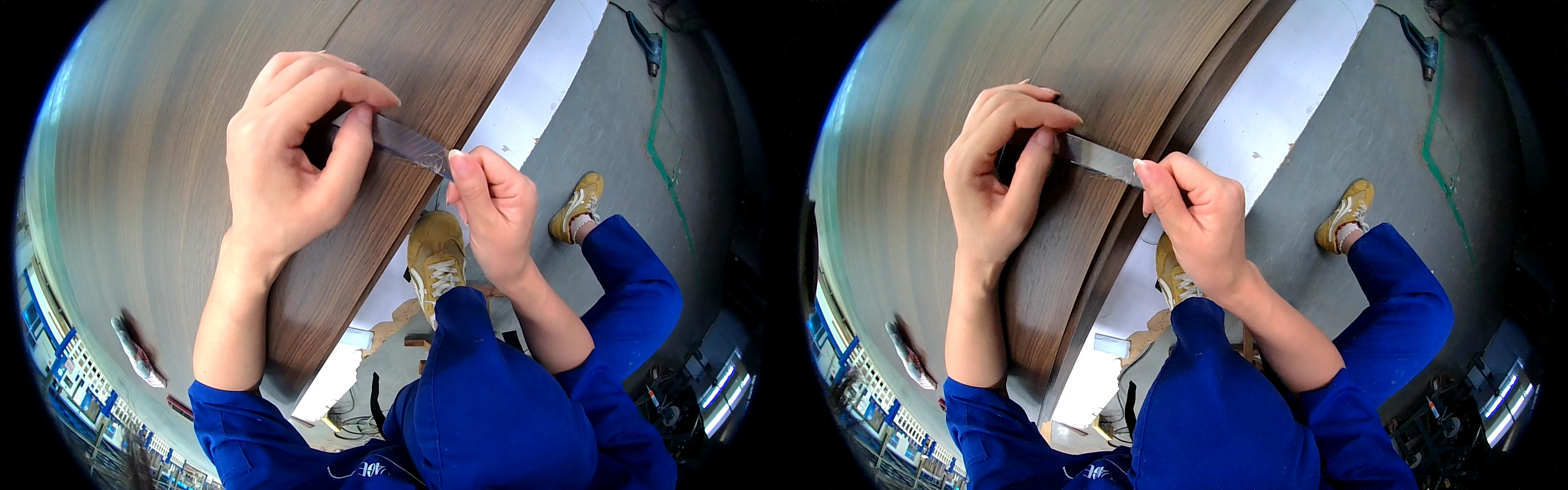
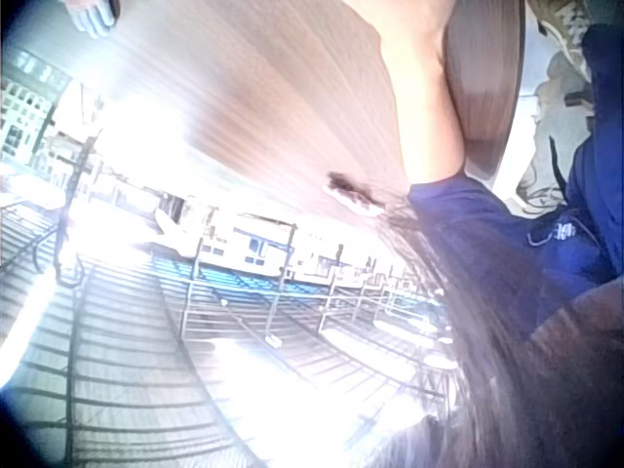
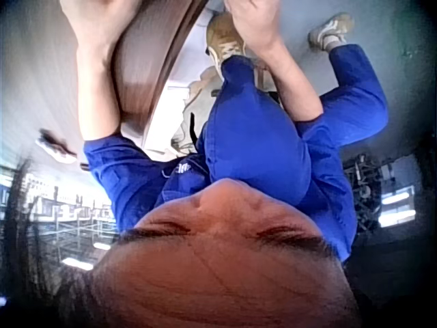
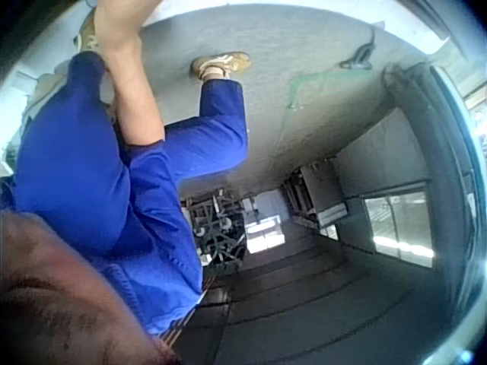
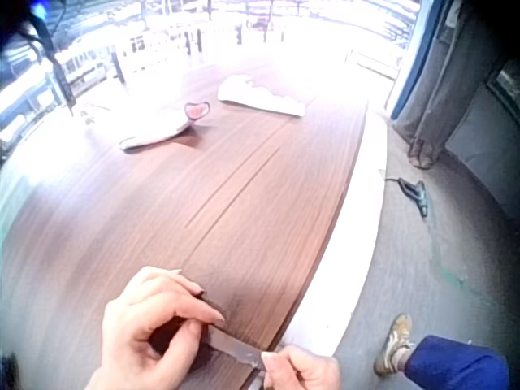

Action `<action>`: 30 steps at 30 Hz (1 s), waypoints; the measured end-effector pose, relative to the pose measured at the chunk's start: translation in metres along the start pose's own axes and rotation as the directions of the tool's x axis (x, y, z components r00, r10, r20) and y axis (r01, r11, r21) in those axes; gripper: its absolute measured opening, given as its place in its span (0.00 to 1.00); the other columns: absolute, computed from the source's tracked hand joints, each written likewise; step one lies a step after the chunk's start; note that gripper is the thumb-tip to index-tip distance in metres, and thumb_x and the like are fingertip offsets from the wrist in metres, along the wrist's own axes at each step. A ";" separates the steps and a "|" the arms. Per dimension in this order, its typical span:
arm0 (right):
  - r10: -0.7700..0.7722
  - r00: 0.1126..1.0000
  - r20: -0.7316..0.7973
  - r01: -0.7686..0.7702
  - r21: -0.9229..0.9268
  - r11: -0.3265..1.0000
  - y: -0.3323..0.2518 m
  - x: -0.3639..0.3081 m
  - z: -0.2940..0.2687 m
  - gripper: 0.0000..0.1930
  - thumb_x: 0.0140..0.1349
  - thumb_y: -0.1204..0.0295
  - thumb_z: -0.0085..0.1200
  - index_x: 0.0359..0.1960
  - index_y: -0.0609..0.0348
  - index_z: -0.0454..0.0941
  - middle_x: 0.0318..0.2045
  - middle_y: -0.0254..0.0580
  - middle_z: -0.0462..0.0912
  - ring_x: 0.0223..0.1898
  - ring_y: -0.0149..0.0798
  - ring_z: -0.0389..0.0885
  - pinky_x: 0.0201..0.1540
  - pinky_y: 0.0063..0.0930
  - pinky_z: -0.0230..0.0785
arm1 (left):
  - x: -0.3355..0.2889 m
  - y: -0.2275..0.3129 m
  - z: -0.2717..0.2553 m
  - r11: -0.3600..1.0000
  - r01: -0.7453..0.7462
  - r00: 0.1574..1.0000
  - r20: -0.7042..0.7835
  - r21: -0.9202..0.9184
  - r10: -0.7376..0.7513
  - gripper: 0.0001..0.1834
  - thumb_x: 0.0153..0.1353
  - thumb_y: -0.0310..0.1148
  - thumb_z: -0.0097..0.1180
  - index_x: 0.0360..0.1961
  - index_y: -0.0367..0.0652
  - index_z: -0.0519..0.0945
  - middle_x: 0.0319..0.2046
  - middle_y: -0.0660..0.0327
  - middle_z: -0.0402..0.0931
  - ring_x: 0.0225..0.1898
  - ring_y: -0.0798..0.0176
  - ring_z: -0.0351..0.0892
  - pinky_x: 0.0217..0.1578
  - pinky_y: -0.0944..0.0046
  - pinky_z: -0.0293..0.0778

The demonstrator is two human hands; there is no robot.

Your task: The person uses a heat gun to apply heat along the edges of stacked wooden panels, then wipes the edges with a cloth. Later, the person uses a metal file to smooth the edges of the panels.

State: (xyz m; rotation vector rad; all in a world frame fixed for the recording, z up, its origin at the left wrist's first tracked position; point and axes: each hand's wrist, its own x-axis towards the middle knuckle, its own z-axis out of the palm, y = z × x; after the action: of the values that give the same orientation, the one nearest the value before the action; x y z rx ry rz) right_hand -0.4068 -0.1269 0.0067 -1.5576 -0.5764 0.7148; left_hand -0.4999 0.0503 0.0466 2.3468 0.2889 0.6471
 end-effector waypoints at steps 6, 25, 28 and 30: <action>0.055 0.998 0.038 -0.056 0.019 0.998 -0.001 -0.004 0.000 0.17 0.68 0.68 0.52 0.20 0.62 0.74 0.13 0.28 0.71 0.18 0.17 0.60 0.19 0.17 0.52 | 0.000 0.001 -0.002 1.000 0.011 1.000 0.008 0.021 -0.011 0.06 0.55 0.22 0.54 0.32 0.37 0.82 0.30 0.61 0.80 0.44 0.61 0.77 0.51 0.60 0.70; 0.024 1.000 0.009 -0.024 -0.001 1.000 -0.002 -0.002 0.004 0.17 0.68 0.69 0.52 0.20 0.62 0.74 0.13 0.28 0.71 0.17 0.17 0.61 0.18 0.17 0.52 | -0.002 -0.005 -0.002 0.998 0.038 0.999 0.011 -0.054 -0.038 0.06 0.59 0.24 0.53 0.36 0.37 0.81 0.30 0.62 0.78 0.33 0.68 0.76 0.57 0.60 0.65; 0.034 0.999 0.010 -0.034 -0.013 0.999 -0.002 -0.003 0.004 0.17 0.68 0.69 0.52 0.20 0.63 0.74 0.13 0.29 0.72 0.17 0.17 0.61 0.18 0.17 0.53 | -0.002 -0.004 -0.002 0.998 0.051 0.999 0.021 -0.047 -0.050 0.06 0.59 0.24 0.53 0.35 0.37 0.82 0.28 0.63 0.78 0.32 0.69 0.75 0.57 0.59 0.65; 0.035 0.999 0.008 -0.035 -0.016 0.999 -0.002 -0.003 0.004 0.17 0.68 0.69 0.52 0.20 0.63 0.74 0.13 0.30 0.72 0.17 0.17 0.61 0.18 0.18 0.53 | -0.001 -0.003 -0.001 0.997 0.061 0.998 0.019 -0.045 -0.060 0.06 0.60 0.24 0.53 0.35 0.38 0.82 0.26 0.64 0.78 0.31 0.69 0.75 0.58 0.58 0.65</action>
State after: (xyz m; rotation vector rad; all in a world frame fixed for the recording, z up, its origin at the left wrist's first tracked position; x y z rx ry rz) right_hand -0.4118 -0.1265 0.0094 -1.5837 -0.5633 0.7446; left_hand -0.5016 0.0530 0.0447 2.2900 0.3322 0.5979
